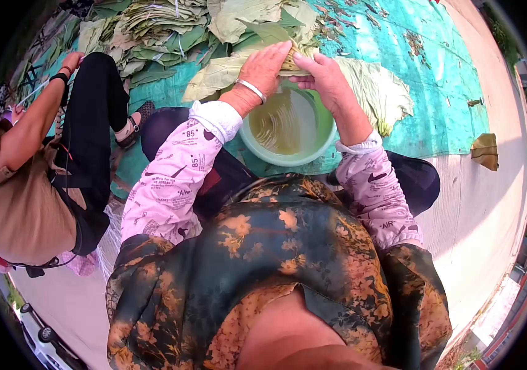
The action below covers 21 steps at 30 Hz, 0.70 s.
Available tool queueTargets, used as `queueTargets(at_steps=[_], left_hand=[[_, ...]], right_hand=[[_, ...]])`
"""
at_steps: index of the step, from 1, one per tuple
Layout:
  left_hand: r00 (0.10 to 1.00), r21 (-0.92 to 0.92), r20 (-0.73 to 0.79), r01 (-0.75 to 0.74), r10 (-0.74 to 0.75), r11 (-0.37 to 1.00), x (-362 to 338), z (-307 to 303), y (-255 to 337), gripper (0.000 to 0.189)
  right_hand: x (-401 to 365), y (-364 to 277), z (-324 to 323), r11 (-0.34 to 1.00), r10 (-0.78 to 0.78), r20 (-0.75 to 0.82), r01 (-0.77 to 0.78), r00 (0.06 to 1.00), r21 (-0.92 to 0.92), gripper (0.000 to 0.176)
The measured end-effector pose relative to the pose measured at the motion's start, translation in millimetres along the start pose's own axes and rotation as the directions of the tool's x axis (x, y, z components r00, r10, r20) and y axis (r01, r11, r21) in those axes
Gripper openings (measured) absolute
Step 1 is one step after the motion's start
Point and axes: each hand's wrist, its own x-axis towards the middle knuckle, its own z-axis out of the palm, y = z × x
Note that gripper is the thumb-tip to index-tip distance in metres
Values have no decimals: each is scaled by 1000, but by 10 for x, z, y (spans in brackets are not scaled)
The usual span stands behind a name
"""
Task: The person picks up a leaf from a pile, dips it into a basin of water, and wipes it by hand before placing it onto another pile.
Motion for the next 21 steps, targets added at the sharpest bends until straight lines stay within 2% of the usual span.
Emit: queueTargets(at_steps=[1,2,3,4,5,6,8,10,13,14,17,18,21], left_hand=[[999,-99,43,18,-14,995,-48,22,52,71],[994,-188,-83,56,-72,981,-110,74,125,47],[983,-429,-43,142,-177,892,-153,132,153,42],[963,-638,22,220,-268,738,-187,208,159,38],[934,-800,108,285,-341,527,-235,276,156,33],[889,-857,207,367,-409,363,-285,256,200,25],[826,-870,313,447,-468,207,-358,221,318,25],[755,-852,436,522,-490,46,-401,173,409,25],[737,-851,427,523,-523,42,-411,258,408,27],[747,-834,440,546,-498,82,-409,291,396,32],[851,-891,349,431,-393,141,-425,534,341,37],[861,-886,343,429,-375,175,-430,579,349,43],[890,-849,315,420,-329,323,-479,678,332,51]], right_hand=[[-136,-11,-48,996,9,42,-13,999,94,41],[-216,-27,-88,983,10,86,-25,996,183,42],[-284,-24,-118,962,6,131,-41,991,269,43],[-352,4,-146,950,-29,105,-5,994,312,46],[-407,53,-177,948,-67,69,43,995,314,44],[-441,106,-226,945,-105,33,90,994,314,43],[-494,247,-358,949,-144,-54,153,988,277,37],[-537,356,-423,970,-97,-80,113,992,217,32],[-480,478,-375,985,-108,-82,118,991,129,31],[-469,528,-335,988,-117,-72,124,991,97,31],[-430,651,-171,988,-155,-144,150,977,-48,37],[-389,714,-161,984,-166,-192,149,967,-101,45],[-275,810,-161,958,-184,-258,114,948,-264,49]])
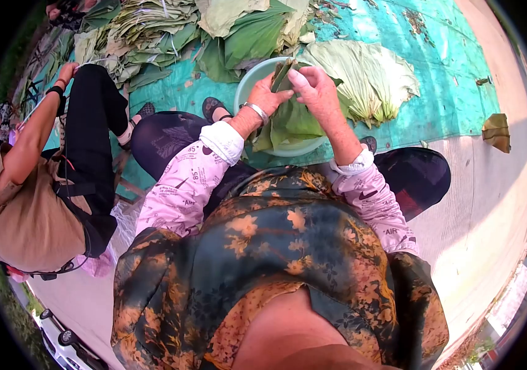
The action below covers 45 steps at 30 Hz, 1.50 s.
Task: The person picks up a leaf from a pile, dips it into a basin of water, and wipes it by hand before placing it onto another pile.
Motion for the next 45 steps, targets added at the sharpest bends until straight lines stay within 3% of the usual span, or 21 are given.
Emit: queueTargets(at_steps=[1,4,8,14,18,20,23,24,26,31,35,39,42,45], left_hand=[[999,77,12,-50,49,996,22,-8,-64,55],[997,83,61,-54,49,995,-25,1,-56,60],[991,-123,127,49,-34,991,-63,-45,9,59],[991,-39,114,71,-67,997,-110,-56,-20,55],[990,-24,99,99,-96,995,-134,-31,-20,53],[985,-189,138,124,-99,974,-125,-37,-94,49],[974,-388,159,212,-162,897,-135,-36,-52,44],[968,-446,161,245,-192,861,-142,-35,-14,43],[976,-399,104,218,-192,891,-124,-22,3,43],[991,-262,16,134,-135,956,-93,-38,-84,40],[957,-363,-136,193,-257,912,-82,-76,-4,28],[901,-219,-340,203,-270,954,-34,-146,68,21],[832,-304,-480,138,-277,943,51,-374,190,29],[790,-299,-597,-61,-137,952,130,-711,299,31]], right_hand=[[17,-8,-1,999,3,-11,-3,1000,-42,51],[52,-1,8,996,-28,-27,25,999,-90,57],[70,119,21,992,-103,32,100,994,81,48],[3,144,23,988,-140,64,144,988,-51,44],[0,198,29,991,-134,61,134,989,6,38],[55,372,26,984,-163,67,157,984,88,32],[126,515,-61,956,-254,64,261,965,-131,22],[119,500,-56,978,-201,60,204,978,-39,21],[110,463,-46,986,-92,74,80,993,145,20],[-54,141,-26,957,33,161,-78,986,278,24],[-77,35,-27,924,122,222,-193,967,331,27],[11,74,-82,946,76,246,-148,966,290,30],[131,62,-286,944,27,171,-81,985,319,29],[229,95,-558,944,19,2,-19,1000,329,25]])
